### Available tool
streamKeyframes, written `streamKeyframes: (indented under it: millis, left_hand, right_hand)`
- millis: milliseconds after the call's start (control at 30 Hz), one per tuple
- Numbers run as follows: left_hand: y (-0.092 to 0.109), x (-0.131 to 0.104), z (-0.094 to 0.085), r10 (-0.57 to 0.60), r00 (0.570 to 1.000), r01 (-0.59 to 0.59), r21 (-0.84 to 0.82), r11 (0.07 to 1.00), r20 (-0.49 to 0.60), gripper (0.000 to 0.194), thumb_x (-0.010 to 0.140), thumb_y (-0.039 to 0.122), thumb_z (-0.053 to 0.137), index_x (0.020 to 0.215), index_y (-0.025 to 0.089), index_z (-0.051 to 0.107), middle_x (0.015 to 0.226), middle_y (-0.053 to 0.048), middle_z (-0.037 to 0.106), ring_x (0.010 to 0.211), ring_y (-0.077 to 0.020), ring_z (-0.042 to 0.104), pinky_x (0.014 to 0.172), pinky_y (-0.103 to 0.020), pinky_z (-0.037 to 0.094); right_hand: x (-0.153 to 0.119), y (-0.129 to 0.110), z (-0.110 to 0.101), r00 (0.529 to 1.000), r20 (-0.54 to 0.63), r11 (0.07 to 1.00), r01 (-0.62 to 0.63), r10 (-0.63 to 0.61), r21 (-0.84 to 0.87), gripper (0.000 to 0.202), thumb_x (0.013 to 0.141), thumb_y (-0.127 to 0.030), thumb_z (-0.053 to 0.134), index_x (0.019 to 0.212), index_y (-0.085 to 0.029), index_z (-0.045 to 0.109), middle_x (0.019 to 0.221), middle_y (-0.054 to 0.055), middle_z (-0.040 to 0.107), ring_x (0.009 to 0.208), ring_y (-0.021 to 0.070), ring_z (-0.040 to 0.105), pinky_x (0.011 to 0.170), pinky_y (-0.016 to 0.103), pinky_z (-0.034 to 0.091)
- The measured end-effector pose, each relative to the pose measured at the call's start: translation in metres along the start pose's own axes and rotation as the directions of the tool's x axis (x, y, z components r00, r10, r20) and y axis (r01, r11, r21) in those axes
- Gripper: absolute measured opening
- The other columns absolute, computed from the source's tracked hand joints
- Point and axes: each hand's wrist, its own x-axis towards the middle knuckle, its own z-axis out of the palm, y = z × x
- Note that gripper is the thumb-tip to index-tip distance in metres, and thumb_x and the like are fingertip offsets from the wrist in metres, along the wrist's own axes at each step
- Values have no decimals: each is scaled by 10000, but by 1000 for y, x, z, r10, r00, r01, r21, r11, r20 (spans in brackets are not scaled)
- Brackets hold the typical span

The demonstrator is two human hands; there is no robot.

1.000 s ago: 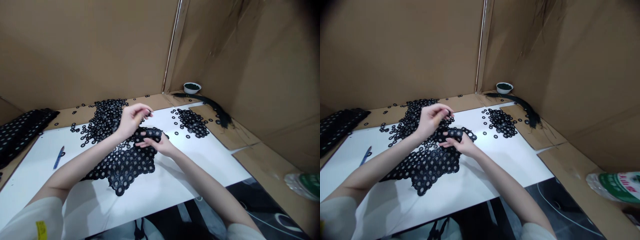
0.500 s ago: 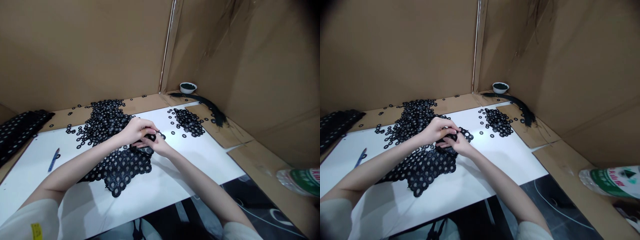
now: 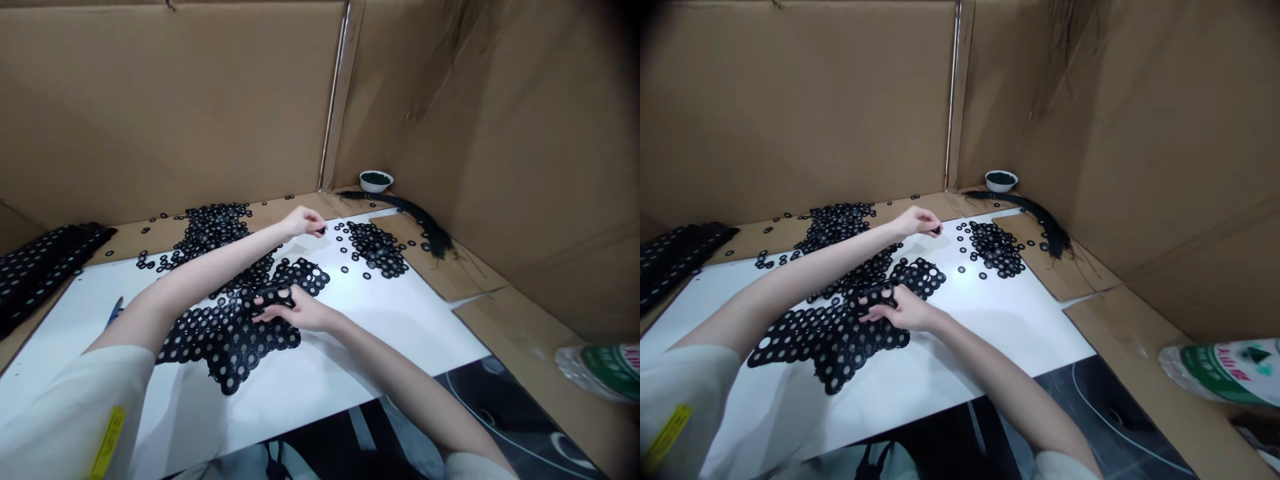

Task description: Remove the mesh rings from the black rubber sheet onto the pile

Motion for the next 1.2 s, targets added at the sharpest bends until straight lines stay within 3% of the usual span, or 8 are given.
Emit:
streamKeyframes:
  millis: [200,333,467,600,700,900,1067,1200]
  left_hand:
    - [-4,44,48,-5,997,2,40,999,78,145,886,223,560,906,91,616,884,-44,655,798,-135,632,767,-330,538]
    - [14,42,56,22,982,-37,76,996,189,267,893,248,525,1113,116,596,1202,-113,604,1077,-199,580,925,-386,468]
    - [46,-3,37,67,913,-127,124,984,401,379,904,337,482,1253,203,548,1423,-60,443,1303,-194,410,1058,-286,340]
    - [65,-79,10,23,797,-196,222,955,604,494,739,358,701,1209,240,607,1300,-54,571,1232,-255,496,1013,-292,393]
    - [67,-134,-3,45,847,-356,503,787,530,838,615,328,808,1361,207,445,1366,-114,486,1253,-294,450,1048,-346,350]
    - [63,-189,-15,107,897,-375,609,699,430,651,803,97,621,1396,197,369,1293,-98,549,1162,-207,526,927,-292,444]
    - [71,-208,-22,236,874,-443,495,747,425,558,850,0,486,1354,236,437,1328,-28,549,1200,-141,523,972,-241,433]
    - [77,-230,-27,337,829,-534,451,715,447,513,866,-18,403,1305,226,507,1259,-24,604,1150,-137,558,971,-249,440]
  right_hand:
    - [0,5,1,1000,22,1000,12,-12,-14,584,816,-554,544,1191,-107,586,996,143,713,982,253,672,890,420,538]
    - [0,8,1,999,-14,1000,29,-30,-10,554,826,-530,550,1190,-114,572,1011,129,710,968,245,678,898,418,534]
    - [0,6,-3,992,-112,998,50,-54,-36,514,840,-495,555,1221,-150,542,981,93,711,918,241,692,865,424,551]
    - [1,-4,-9,964,-250,987,49,-86,-151,466,853,-462,555,1214,-168,545,958,89,695,1032,259,639,983,462,470]
    - [1,-11,-7,934,-330,964,52,-140,-262,474,792,-439,643,1177,-174,562,1191,122,593,1219,307,490,1057,483,380]
    - [-14,-11,6,988,-93,934,85,-125,-346,366,835,-400,602,1138,-194,597,1156,86,613,1114,289,557,997,467,424]
    - [-36,0,15,984,174,998,-43,35,42,857,754,-543,663,1441,-282,222,1521,93,247,1398,260,243,1132,474,216]
    - [-34,4,22,996,-41,918,-51,73,393,810,742,-812,357,1264,-210,501,1380,126,474,1297,276,420,1089,471,300]
